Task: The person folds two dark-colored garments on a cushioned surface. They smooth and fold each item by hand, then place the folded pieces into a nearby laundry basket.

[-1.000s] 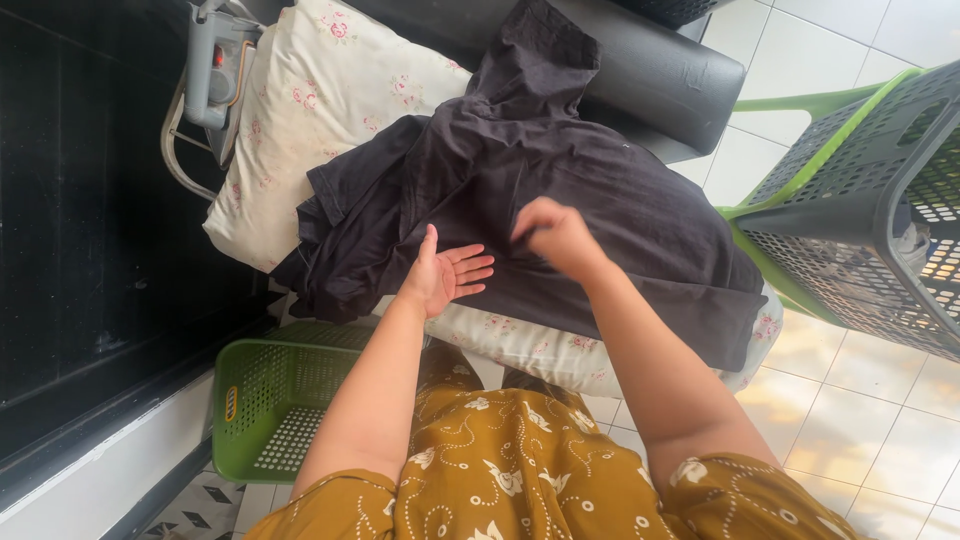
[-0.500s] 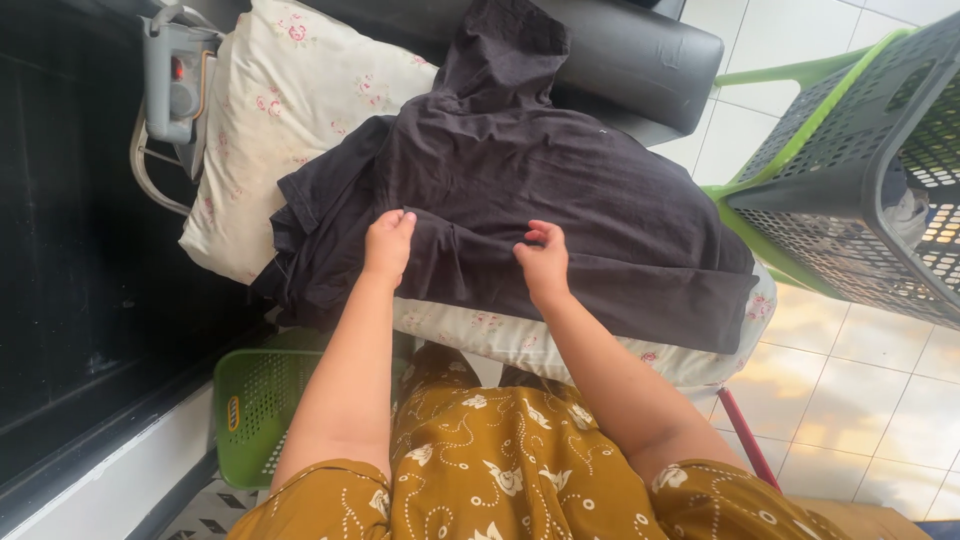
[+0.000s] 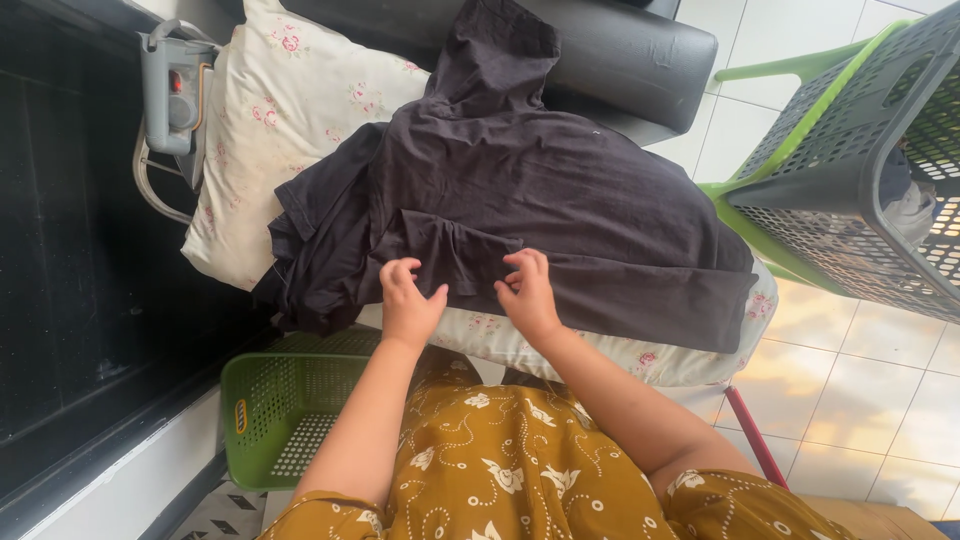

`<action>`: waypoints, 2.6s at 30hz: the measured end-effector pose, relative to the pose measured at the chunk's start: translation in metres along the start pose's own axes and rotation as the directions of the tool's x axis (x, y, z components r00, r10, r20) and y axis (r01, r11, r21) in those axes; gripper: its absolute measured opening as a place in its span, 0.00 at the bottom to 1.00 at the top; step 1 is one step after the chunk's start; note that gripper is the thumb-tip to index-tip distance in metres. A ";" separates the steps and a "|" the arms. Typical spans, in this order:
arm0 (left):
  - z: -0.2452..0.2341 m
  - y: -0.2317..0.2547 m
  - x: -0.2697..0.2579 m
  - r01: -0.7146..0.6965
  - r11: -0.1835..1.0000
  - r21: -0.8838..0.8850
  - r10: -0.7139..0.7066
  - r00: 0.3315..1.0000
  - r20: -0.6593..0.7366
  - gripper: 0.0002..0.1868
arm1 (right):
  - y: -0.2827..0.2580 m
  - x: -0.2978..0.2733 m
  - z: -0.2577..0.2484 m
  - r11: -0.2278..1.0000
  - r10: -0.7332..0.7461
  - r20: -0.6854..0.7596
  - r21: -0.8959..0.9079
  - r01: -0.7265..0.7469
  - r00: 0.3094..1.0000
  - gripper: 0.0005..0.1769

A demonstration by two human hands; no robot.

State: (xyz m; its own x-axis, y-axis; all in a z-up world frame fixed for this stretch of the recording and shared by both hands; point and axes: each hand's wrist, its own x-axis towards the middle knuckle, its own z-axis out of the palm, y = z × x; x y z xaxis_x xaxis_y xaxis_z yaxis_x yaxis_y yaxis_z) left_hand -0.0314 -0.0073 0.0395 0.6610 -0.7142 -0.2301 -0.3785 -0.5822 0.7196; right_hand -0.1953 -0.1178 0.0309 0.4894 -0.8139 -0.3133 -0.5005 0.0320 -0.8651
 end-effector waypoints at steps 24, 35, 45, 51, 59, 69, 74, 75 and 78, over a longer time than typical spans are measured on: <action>-0.019 -0.022 0.020 -0.058 0.948 0.313 0.071 0.997 -0.031 0.14 | 0.018 0.011 -0.002 0.984 0.176 -0.123 -0.005 -0.178 0.977 0.07; -0.003 -0.019 0.065 -0.082 0.946 0.314 0.101 0.994 -0.043 0.11 | 0.004 0.041 0.000 0.947 0.283 -0.076 -0.136 -0.292 0.956 0.09; -0.021 -0.008 0.069 0.077 0.994 0.080 -0.073 0.996 -0.052 0.12 | 0.002 0.046 -0.008 0.949 0.281 -0.054 -0.134 -0.285 0.958 0.14; -0.018 -0.012 0.070 0.242 0.964 -0.114 -0.245 0.970 -0.013 0.13 | 0.011 0.048 -0.002 0.935 0.312 -0.109 -0.140 -0.326 0.944 0.11; 0.001 -0.039 0.080 0.120 0.968 -0.219 -0.140 0.987 -0.075 0.12 | 0.035 0.049 0.001 0.927 0.330 -0.047 0.204 -0.314 0.943 0.15; -0.028 0.012 0.040 -0.002 0.996 0.093 -0.026 0.956 0.291 0.39 | -0.022 0.011 -0.009 0.915 0.347 0.168 0.158 -0.372 0.923 0.39; -0.022 -0.003 0.038 -0.142 0.932 0.333 0.058 0.967 0.250 0.32 | -0.016 0.002 -0.015 0.774 -0.321 0.098 -0.547 0.320 0.942 0.26; -0.017 -0.008 0.041 -0.128 0.958 0.257 0.076 0.977 0.201 0.32 | -0.015 0.003 -0.014 0.744 -0.372 0.148 -0.543 0.389 0.917 0.26; -0.007 -0.024 0.046 -0.098 0.993 0.067 0.091 0.991 0.096 0.32 | -0.017 0.001 -0.012 0.649 -0.446 0.283 -0.552 0.524 0.849 0.25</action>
State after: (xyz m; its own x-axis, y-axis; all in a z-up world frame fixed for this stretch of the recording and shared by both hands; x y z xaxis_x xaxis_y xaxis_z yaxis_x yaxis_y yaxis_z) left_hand 0.0127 -0.0233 0.0160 0.5583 -0.7984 -0.2256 -0.4842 -0.5344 0.6929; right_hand -0.1950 -0.1254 0.0495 0.8407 -0.5414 0.0091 -0.4620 -0.7260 -0.5094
